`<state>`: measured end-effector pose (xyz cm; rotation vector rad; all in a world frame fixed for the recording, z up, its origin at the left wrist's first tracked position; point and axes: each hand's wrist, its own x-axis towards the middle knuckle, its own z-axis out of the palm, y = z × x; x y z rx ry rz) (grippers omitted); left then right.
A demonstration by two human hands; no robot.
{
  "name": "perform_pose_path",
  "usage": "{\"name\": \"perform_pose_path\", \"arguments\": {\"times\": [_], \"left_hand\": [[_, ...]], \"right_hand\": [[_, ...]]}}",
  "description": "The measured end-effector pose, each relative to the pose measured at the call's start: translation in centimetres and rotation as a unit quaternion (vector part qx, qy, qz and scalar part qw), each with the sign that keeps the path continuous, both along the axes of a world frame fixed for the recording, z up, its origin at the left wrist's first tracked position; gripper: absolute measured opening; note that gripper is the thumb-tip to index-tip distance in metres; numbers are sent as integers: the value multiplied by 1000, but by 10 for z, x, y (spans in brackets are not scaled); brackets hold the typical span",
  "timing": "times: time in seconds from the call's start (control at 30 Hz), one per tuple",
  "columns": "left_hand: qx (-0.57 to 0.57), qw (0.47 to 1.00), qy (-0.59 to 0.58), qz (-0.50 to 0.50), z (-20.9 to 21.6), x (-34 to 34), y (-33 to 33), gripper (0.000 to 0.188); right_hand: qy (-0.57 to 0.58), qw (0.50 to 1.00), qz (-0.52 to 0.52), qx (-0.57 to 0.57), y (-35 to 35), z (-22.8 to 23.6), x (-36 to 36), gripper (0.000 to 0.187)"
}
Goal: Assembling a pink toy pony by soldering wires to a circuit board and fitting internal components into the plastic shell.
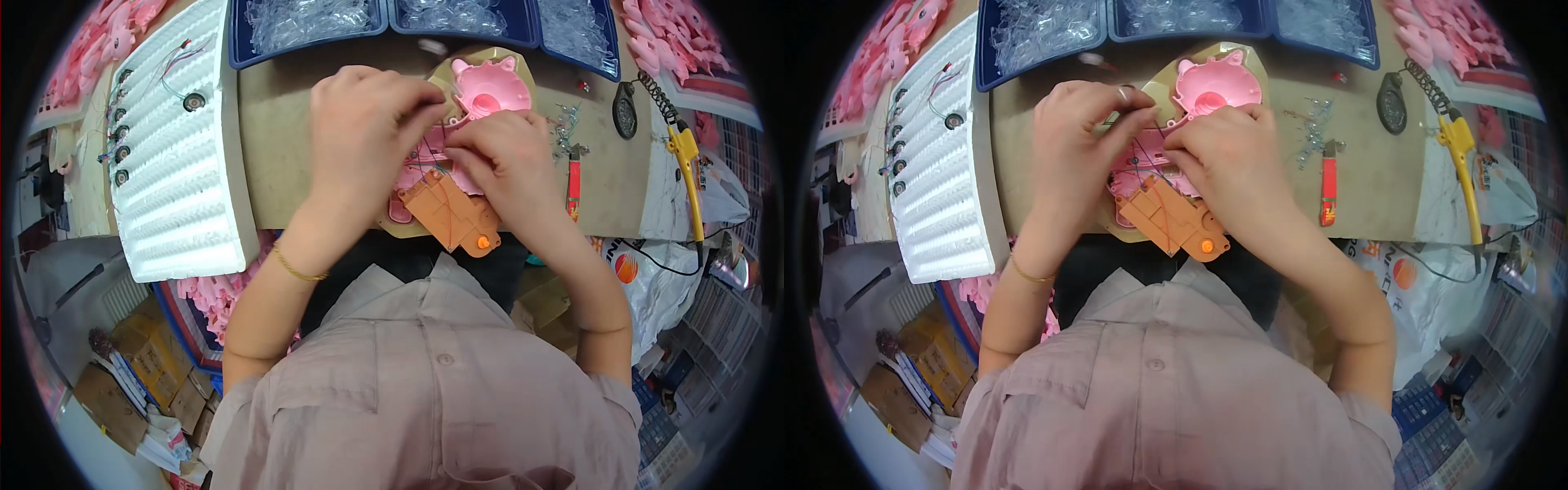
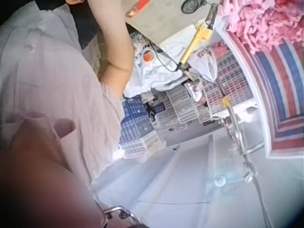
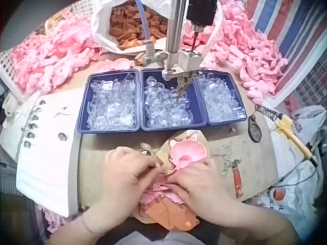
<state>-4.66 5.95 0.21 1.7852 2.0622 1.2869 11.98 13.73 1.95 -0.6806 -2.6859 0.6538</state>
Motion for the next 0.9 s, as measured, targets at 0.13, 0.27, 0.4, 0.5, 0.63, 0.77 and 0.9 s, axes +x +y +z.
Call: {"name": "perform_pose_path", "arguments": {"times": [0.13, 0.27, 0.4, 0.5, 0.63, 0.77, 0.9], "left_hand": [[46, 994, 89, 36, -1, 9, 0, 12], [6, 1000, -3, 9, -4, 9, -3, 10], [-38, 998, -43, -6, -4, 5, -5, 10], [-36, 999, -22, 4, -3, 7, -6, 10], [-30, 999, -20, 2, -2, 8, -6, 10], [-39, 998, -48, 8, 1, 9, -4, 11], [-19, 996, -83, -8, 2, 11, 0, 16]], "right_hand": [[-25, 1000, 3, 11, -3, 2, 1, 11], [-13, 997, 16, 78, -12, 4, -1, 11], [-50, 995, 31, 85, -8, 8, -4, 12], [15, 1000, 11, -6, 3, 0, 5, 13], [13, 999, 29, 14, 2, 2, 7, 13], [-10, 998, 48, 33, 2, 1, 1, 12], [-66, 993, 47, 85, -3, 8, -5, 13]]}}
